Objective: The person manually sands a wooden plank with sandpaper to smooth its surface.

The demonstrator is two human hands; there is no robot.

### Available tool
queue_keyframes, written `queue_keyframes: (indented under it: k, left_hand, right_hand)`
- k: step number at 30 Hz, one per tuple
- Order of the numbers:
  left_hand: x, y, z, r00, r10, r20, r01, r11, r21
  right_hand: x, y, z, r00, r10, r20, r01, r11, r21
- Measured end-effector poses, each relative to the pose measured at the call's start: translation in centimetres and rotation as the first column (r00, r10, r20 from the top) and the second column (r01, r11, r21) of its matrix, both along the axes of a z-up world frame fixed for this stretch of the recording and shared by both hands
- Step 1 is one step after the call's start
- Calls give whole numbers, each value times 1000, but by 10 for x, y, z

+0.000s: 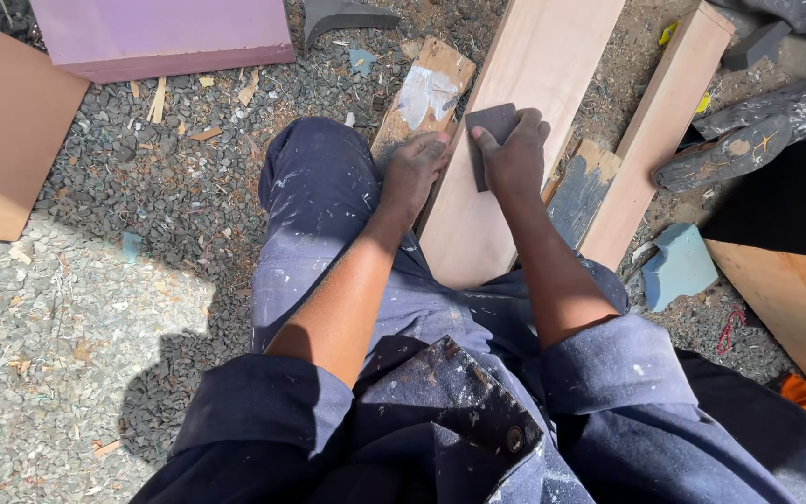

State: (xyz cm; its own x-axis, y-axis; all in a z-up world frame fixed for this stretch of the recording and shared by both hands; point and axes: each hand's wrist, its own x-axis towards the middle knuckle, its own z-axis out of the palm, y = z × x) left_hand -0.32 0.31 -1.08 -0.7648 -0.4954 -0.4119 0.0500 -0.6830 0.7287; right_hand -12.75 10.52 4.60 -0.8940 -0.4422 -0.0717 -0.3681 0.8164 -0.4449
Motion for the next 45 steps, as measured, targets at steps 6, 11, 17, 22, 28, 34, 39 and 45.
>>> queue_keyframes:
  k: [6, 11, 17, 22, 28, 34, 39, 45]
  left_hand:
    - [-3, 2, -6, 951, -70, 300, 168, 934, -315]
    - [25, -17, 50, 858, 66, 510, 258, 803, -538]
    - [26, -7, -7, 740, -16, 673, 540, 611, -579]
    - [24, 15, -2, 777, -72, 625, 511, 652, -560]
    - [42, 13, 39, 765, -75, 639, 454, 767, -454]
    - [28, 14, 1, 778, -3, 629, 442, 714, -543]
    - [30, 15, 12, 779, 16, 627, 432, 711, -555]
    - [35, 14, 24, 763, 11, 646, 461, 691, -556]
  right_hand:
    - [36, 19, -5, 805, 160, 571, 198, 835, -513]
    - [61, 43, 7, 975, 92, 203, 38, 829, -559]
    - [80, 46, 12, 968, 136, -213, -211, 900, -381]
    - [83, 43, 8, 936, 159, -314, -274, 890, -365]
    - [77, 43, -3, 925, 159, -345, -281, 898, -340]
    - [77, 45, -8, 921, 165, -354, -289, 897, -334]
    - [72, 45, -13, 916, 170, -363, -297, 896, -331]
    - [72, 43, -14, 908, 161, -387, -302, 892, -337]
